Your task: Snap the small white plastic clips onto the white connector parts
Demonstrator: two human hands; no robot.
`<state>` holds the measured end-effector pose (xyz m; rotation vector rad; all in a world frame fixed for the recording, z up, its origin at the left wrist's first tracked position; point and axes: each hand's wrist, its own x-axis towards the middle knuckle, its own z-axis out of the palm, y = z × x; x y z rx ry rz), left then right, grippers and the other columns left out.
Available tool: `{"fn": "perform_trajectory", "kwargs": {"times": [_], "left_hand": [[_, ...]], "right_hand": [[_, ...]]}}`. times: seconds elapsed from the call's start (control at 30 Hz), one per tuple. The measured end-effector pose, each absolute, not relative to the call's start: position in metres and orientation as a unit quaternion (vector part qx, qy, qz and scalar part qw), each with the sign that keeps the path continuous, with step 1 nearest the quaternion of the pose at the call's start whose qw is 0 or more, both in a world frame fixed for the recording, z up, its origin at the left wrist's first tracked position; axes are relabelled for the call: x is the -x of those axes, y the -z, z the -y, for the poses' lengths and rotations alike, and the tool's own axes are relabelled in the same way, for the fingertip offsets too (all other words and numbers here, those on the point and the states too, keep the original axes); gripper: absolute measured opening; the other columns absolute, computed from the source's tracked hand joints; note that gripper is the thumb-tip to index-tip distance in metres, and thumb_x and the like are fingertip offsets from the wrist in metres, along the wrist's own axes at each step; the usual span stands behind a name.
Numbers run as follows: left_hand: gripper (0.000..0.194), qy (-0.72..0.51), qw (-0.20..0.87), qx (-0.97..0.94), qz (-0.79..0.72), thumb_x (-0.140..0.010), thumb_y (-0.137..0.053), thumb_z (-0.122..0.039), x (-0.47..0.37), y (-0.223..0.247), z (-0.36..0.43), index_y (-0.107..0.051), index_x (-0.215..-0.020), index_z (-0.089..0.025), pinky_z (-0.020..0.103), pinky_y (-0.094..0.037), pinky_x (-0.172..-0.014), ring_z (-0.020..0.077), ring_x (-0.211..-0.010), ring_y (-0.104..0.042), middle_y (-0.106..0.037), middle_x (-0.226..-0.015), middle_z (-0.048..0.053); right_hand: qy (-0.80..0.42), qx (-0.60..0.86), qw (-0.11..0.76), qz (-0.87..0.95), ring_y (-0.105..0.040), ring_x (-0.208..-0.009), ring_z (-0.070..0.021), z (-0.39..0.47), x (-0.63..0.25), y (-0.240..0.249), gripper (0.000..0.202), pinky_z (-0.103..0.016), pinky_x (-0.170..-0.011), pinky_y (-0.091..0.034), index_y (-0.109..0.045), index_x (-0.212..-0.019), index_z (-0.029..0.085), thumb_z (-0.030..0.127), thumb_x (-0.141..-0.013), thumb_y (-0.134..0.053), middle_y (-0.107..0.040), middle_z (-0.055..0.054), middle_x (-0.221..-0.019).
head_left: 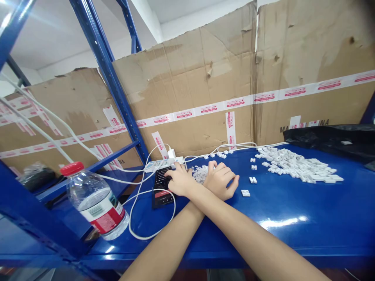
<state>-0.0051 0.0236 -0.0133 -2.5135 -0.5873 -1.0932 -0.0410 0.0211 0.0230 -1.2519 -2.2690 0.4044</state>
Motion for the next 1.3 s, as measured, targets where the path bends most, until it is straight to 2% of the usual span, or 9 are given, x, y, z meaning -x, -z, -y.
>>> {"fn": "perform_trajectory", "kwargs": {"times": [0.5, 0.67, 0.73, 0.83, 0.93, 1.3], "left_hand": [[0.032, 0.380, 0.165, 0.887, 0.207, -0.098, -0.050, -0.024, 0.0049, 0.0129, -0.0244, -0.057, -0.068, -0.017, 0.042, -0.032, -0.081, 0.0153, -0.072, -0.055, -0.069, -0.070, 0.002], [0.032, 0.377, 0.161, 0.888, 0.207, -0.098, -0.050, -0.024, 0.0053, 0.0123, -0.0243, -0.057, -0.068, -0.018, 0.042, -0.031, -0.081, 0.0155, -0.072, -0.055, -0.069, -0.070, 0.002], [0.032, 0.379, 0.163, 0.887, 0.206, -0.098, -0.050, -0.024, 0.0051, 0.0126, -0.0242, -0.057, -0.068, -0.017, 0.042, -0.031, -0.081, 0.0153, -0.072, -0.055, -0.069, -0.070, 0.001], [0.031, 0.379, 0.167, 0.886, 0.208, -0.098, -0.051, -0.023, 0.0049, 0.0130, -0.0238, -0.058, -0.068, -0.017, 0.041, -0.031, -0.081, 0.0150, -0.072, -0.055, -0.068, -0.069, 0.001], [0.031, 0.367, 0.170, 0.888, 0.218, -0.097, -0.053, -0.023, 0.0047, 0.0128, -0.0234, -0.058, -0.068, -0.018, 0.042, -0.031, -0.082, 0.0154, -0.073, -0.057, -0.069, -0.071, 0.001], [0.032, 0.384, 0.164, 0.886, 0.203, -0.098, -0.051, -0.024, 0.0045, 0.0130, -0.0245, -0.058, -0.068, -0.017, 0.042, -0.032, -0.081, 0.0155, -0.072, -0.055, -0.069, -0.070, 0.001]], "right_hand": [[-0.147, 0.444, 0.250, 0.848, -0.038, -0.140, -0.0356, -0.0227, 0.0413, -0.0188, 0.048, -0.070, -0.108, -0.028, -0.069, -0.127, 0.027, 0.025, -0.083, -0.050, -0.044, -0.016, -0.146], [-0.132, 0.452, 0.268, 0.841, -0.042, -0.135, -0.0350, -0.0222, 0.0413, -0.0202, 0.047, -0.067, -0.107, -0.031, -0.071, -0.124, 0.026, 0.023, -0.081, -0.051, -0.049, -0.015, -0.142], [-0.118, 0.460, 0.290, 0.831, -0.044, -0.132, -0.0332, -0.0214, 0.0406, -0.0230, 0.044, -0.062, -0.106, -0.033, -0.073, -0.119, 0.024, 0.021, -0.082, -0.049, -0.050, -0.015, -0.143], [-0.101, 0.468, 0.311, 0.821, -0.046, -0.128, -0.0313, -0.0209, 0.0393, -0.0267, 0.035, -0.055, -0.103, -0.036, -0.078, -0.101, 0.022, 0.018, -0.080, -0.050, -0.052, -0.012, -0.142], [-0.099, 0.474, 0.311, 0.817, -0.049, -0.124, -0.0315, -0.0212, 0.0386, -0.0278, 0.029, -0.054, -0.100, -0.037, -0.080, -0.089, 0.021, 0.016, -0.075, -0.055, -0.057, -0.011, -0.137], [-0.097, 0.480, 0.303, 0.818, -0.050, -0.121, -0.0317, -0.0212, 0.0391, -0.0264, 0.027, -0.054, -0.099, -0.038, -0.082, -0.088, 0.023, 0.016, -0.075, -0.059, -0.060, -0.012, -0.134]]}}
